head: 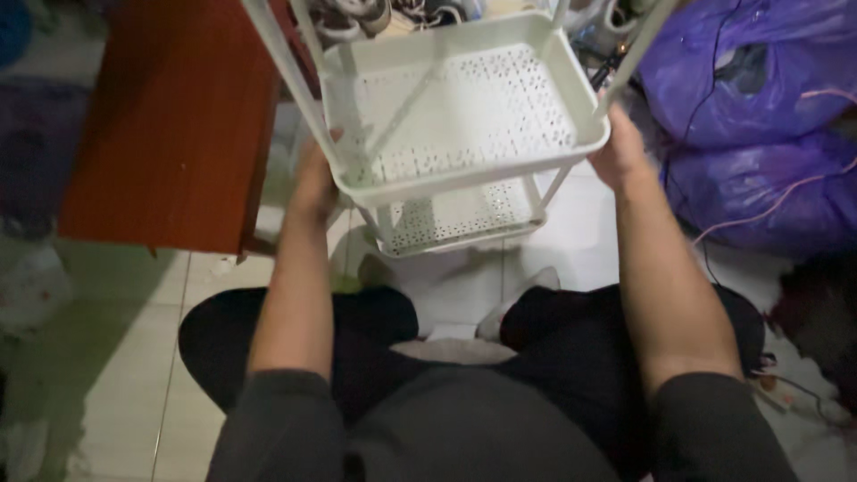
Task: The person assembles a white plastic rolling cart by inserting vertical poles into the corner holes of perforated trays and securing them with small white caps. The person works on the floor, handling trays and poles one at a time.
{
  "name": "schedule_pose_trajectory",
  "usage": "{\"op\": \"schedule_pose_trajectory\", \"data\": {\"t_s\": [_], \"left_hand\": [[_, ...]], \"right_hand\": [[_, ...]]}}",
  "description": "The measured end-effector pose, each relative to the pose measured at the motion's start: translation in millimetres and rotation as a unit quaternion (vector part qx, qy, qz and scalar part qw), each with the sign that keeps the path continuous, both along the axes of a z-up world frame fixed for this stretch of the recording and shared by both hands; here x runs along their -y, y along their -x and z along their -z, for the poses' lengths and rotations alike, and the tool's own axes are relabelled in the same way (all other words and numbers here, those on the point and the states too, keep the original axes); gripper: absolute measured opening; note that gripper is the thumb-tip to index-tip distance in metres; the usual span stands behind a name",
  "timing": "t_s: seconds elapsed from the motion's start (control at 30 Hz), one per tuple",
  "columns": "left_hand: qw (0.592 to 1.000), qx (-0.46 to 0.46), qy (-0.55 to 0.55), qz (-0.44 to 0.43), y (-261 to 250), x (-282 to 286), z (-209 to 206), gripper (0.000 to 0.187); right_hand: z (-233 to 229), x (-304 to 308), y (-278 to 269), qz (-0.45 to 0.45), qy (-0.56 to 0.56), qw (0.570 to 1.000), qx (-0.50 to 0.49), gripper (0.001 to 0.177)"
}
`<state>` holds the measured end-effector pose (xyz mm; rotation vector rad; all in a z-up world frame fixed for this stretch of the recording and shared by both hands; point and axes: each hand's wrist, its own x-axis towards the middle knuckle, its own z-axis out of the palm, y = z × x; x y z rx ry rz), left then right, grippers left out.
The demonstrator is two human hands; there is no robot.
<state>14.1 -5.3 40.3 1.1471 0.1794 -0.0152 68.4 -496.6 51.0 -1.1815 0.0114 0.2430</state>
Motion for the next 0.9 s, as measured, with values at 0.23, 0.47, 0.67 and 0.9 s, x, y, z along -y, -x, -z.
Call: {"op": "schedule_pose_trajectory", "data": {"t_s": [0.23, 0.47, 0.67, 0.9], "left_hand": [[0.993, -0.119, -0.002, -0.006, -39.1, -2.4, 13.9, 0.054], [0.993, -0.119, -0.003, -0.02, -41.7, 5.2, 32.1, 0.054], [0.996, -0.085, 0.001, -0.016, -38.8, 14.7, 14.2, 0.051], [0.999, 0.012, 0.051, 0.014, -23.7, 25.3, 18.6, 0.047]], "right_hand": [[-15.6, -3.8, 1.1, 0.016, -0.062, 0.998, 0.026, 0.044], [-11.5, -5.7, 0.7, 0.029, -0.059, 0.998, 0.026, 0.05], [-9.6, -1.6, 2.2, 0.031, -0.055, 0.998, 0.01, 0.051], [3.6, 3.7, 2.2, 0.032, -0.079, 0.995, 0.057, 0.055]]}}
